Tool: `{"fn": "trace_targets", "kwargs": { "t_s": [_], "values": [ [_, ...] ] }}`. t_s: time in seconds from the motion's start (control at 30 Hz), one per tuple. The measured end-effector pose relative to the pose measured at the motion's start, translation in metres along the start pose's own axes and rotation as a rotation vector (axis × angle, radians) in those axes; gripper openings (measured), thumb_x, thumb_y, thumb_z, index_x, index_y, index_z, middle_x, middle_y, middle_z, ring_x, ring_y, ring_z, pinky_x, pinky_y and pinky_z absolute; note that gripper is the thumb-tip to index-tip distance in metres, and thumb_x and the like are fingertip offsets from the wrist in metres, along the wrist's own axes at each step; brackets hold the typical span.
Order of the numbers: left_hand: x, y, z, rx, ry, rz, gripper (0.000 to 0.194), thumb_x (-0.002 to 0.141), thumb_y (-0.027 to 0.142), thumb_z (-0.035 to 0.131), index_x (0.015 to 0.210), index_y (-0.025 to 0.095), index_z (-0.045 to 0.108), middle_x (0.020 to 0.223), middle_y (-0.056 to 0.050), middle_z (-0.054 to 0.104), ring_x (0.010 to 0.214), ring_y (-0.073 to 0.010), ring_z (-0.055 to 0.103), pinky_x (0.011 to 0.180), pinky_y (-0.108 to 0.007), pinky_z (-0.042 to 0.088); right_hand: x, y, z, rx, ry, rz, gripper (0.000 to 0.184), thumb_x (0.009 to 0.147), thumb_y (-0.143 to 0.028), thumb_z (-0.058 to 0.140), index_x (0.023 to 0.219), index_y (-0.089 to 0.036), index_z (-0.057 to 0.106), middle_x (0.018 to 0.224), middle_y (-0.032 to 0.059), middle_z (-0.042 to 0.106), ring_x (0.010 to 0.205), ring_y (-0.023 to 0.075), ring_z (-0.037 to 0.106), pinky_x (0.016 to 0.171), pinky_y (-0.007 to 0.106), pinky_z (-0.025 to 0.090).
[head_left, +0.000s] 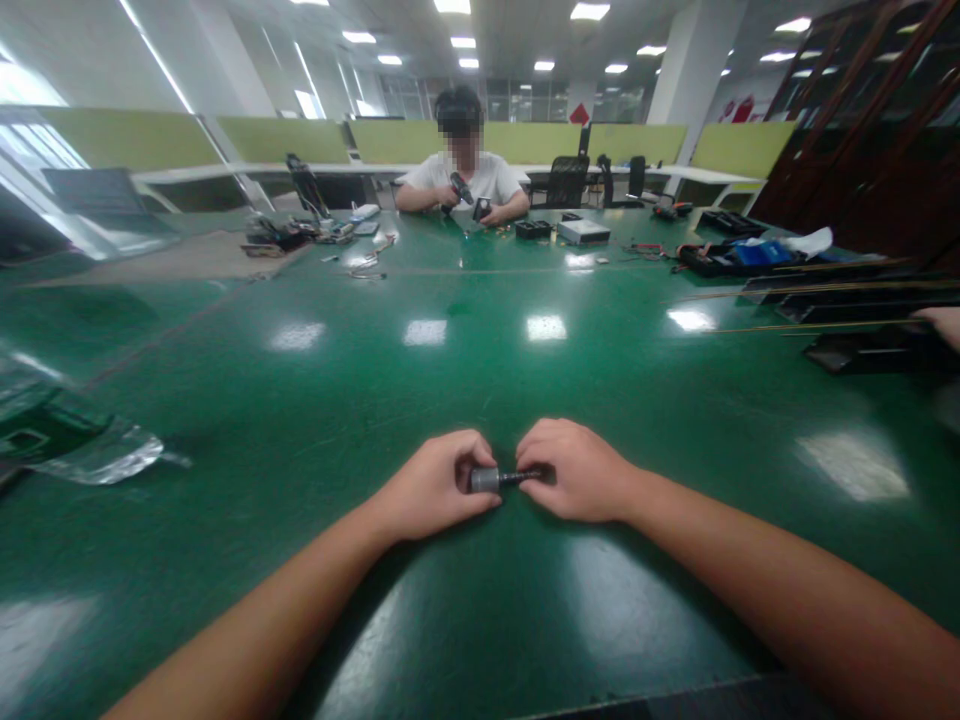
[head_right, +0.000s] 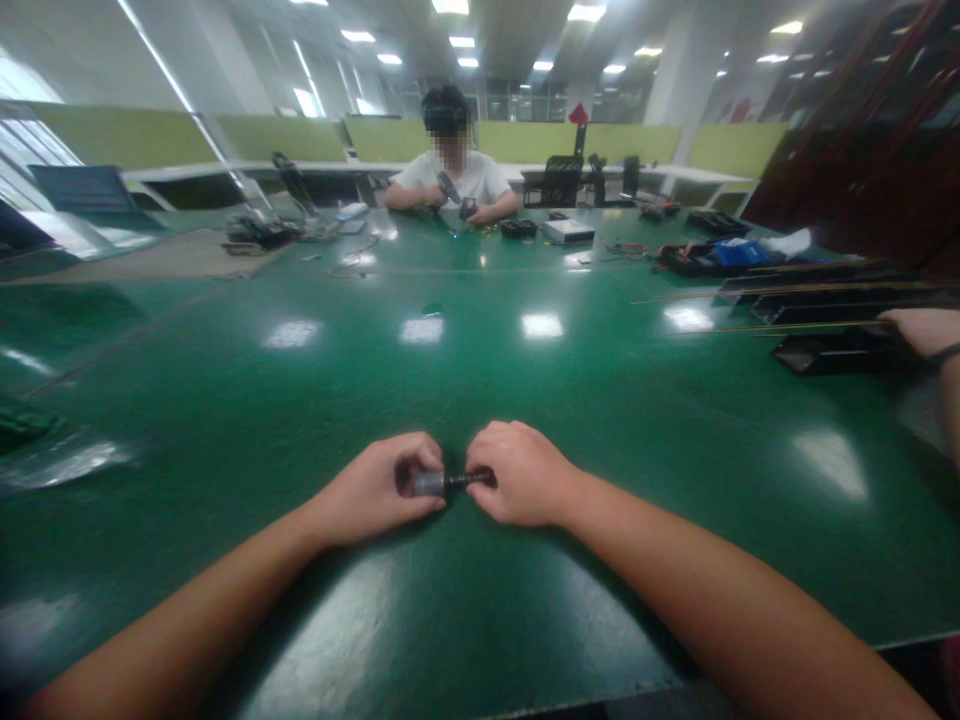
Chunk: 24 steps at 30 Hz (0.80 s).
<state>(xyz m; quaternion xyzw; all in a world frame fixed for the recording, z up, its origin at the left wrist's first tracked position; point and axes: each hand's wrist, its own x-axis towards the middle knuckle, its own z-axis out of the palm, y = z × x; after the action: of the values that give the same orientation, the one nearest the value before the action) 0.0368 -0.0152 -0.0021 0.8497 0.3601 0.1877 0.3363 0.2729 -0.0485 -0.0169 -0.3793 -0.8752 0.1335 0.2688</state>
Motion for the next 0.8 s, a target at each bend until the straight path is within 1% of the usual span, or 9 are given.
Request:
{"fn": "trace_targets", "kwargs": {
  "t_s": [0.27, 0.67, 0.8],
  "values": [
    [0.0002, -0.0013, 0.0001, 0.005, -0.003, 0.013, 0.021, 0.071, 0.021, 0.077, 0.087, 0.017, 0.063, 0.085, -0.002, 0.065, 0.072, -0.0164, 0.059, 0.064, -0.026, 0.045, -0.0009, 0.0017, -0.0023, 0.003, -0.008, 0.018, 0.006, 0.080, -0.020, 0.070, 0.085, -0.019, 0.073, 0.093, 0.0045, 0.075, 0.093, 0.0208, 0.066, 0.088, 0.036, 0.049],
    [-0.0005, -0.0047, -0.0003, 0.012, -0.011, 0.014, 0.022, 0.073, 0.021, 0.076, 0.089, 0.016, 0.063, 0.087, -0.002, 0.064, 0.072, -0.0162, 0.059, 0.065, -0.026, 0.045, -0.0008, 0.0019, -0.0080, -0.031, -0.030, 0.038, 0.004, 0.079, -0.020, 0.070, 0.081, -0.019, 0.073, 0.092, 0.0035, 0.075, 0.092, 0.0207, 0.066, 0.085, 0.035, 0.048],
    [-0.0005, -0.0058, -0.0011, 0.022, -0.009, 0.008, 0.021, 0.073, 0.021, 0.076, 0.088, 0.017, 0.062, 0.084, -0.001, 0.063, 0.071, -0.0156, 0.058, 0.064, -0.025, 0.044, -0.0009, 0.0037, -0.0096, -0.034, -0.048, 0.048, 0.004, 0.079, -0.021, 0.070, 0.082, -0.019, 0.073, 0.092, 0.0038, 0.075, 0.092, 0.0205, 0.066, 0.085, 0.034, 0.048]
  ]
}}
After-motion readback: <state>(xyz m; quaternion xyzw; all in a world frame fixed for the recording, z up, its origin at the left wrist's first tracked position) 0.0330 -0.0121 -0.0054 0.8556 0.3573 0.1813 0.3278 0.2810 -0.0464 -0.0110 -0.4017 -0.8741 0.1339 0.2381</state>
